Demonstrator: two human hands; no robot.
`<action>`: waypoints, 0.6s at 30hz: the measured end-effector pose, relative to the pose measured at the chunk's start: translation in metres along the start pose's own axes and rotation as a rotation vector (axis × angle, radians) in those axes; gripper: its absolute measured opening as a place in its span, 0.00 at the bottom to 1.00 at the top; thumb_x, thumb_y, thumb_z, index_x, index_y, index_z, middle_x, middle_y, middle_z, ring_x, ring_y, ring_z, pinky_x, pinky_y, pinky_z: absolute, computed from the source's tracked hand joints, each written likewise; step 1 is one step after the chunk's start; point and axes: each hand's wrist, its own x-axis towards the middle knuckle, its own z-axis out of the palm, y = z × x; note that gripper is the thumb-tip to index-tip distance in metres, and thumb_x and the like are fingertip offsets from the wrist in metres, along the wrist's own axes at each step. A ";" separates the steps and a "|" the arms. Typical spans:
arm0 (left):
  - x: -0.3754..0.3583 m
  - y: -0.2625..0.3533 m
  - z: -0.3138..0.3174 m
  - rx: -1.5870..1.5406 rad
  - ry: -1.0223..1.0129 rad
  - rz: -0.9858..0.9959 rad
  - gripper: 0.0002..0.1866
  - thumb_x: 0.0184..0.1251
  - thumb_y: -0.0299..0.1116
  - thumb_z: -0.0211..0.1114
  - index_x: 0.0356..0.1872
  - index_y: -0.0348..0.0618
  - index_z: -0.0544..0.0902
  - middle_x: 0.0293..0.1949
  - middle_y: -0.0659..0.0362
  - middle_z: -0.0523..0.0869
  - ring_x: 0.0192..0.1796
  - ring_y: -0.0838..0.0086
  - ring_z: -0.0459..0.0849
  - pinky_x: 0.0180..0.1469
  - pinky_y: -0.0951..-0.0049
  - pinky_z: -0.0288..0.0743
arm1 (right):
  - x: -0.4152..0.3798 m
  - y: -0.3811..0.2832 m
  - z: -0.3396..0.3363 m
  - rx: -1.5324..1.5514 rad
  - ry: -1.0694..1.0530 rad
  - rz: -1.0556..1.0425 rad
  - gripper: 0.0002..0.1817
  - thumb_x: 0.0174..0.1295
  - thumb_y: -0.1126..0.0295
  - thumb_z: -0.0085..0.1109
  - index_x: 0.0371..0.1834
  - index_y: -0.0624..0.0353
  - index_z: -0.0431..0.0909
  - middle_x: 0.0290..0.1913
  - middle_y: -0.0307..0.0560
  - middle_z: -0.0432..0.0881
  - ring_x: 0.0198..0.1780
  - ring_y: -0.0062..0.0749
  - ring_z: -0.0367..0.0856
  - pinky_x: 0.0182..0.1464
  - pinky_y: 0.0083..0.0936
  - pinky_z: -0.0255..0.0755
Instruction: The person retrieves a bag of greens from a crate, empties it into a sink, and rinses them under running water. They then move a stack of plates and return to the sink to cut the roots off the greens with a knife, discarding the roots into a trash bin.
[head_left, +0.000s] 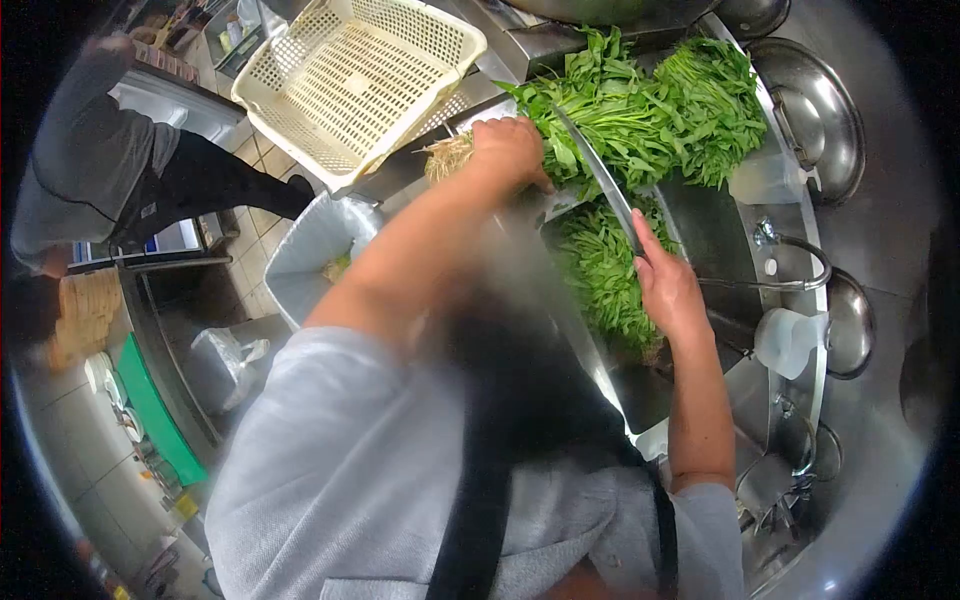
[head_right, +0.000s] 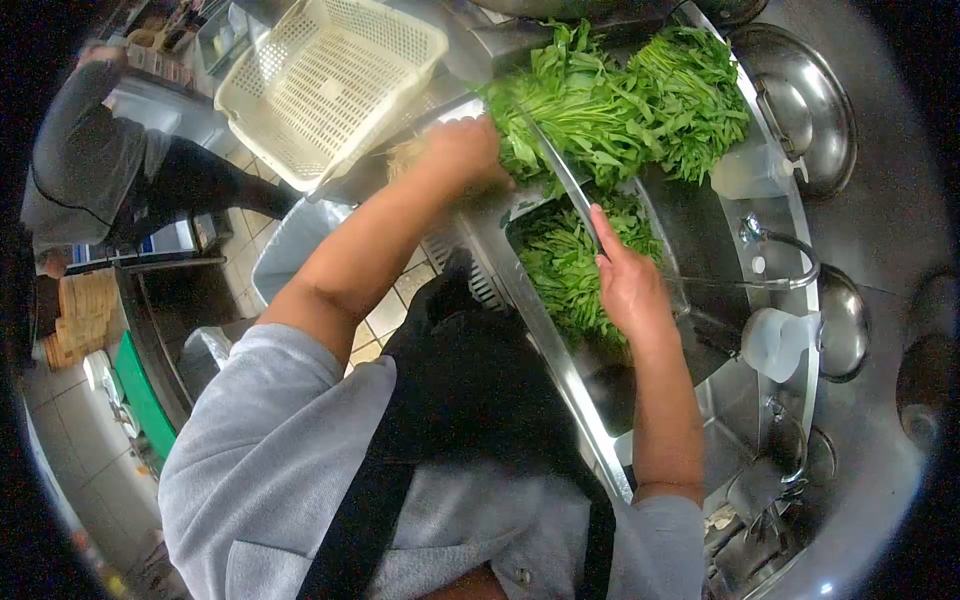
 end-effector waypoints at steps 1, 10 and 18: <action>0.000 0.000 0.001 -0.002 -0.003 -0.001 0.48 0.46 0.64 0.78 0.62 0.37 0.76 0.54 0.52 0.87 0.58 0.60 0.85 0.60 0.59 0.74 | 0.000 0.001 -0.002 -0.006 0.008 -0.017 0.38 0.67 0.75 0.56 0.80 0.33 0.57 0.36 0.65 0.82 0.39 0.64 0.82 0.41 0.52 0.73; -0.006 -0.003 0.002 -0.004 0.126 0.098 0.37 0.50 0.60 0.77 0.50 0.37 0.81 0.45 0.49 0.89 0.48 0.56 0.88 0.49 0.59 0.80 | -0.004 -0.007 -0.013 -0.076 -0.009 -0.038 0.38 0.68 0.74 0.56 0.80 0.34 0.57 0.31 0.62 0.80 0.34 0.61 0.81 0.39 0.52 0.72; 0.000 -0.001 0.001 0.005 -0.003 0.047 0.39 0.53 0.58 0.75 0.59 0.40 0.78 0.54 0.55 0.87 0.57 0.62 0.86 0.58 0.60 0.75 | -0.001 -0.014 -0.016 -0.117 -0.030 -0.020 0.38 0.68 0.73 0.56 0.80 0.34 0.56 0.31 0.62 0.81 0.34 0.62 0.82 0.38 0.54 0.72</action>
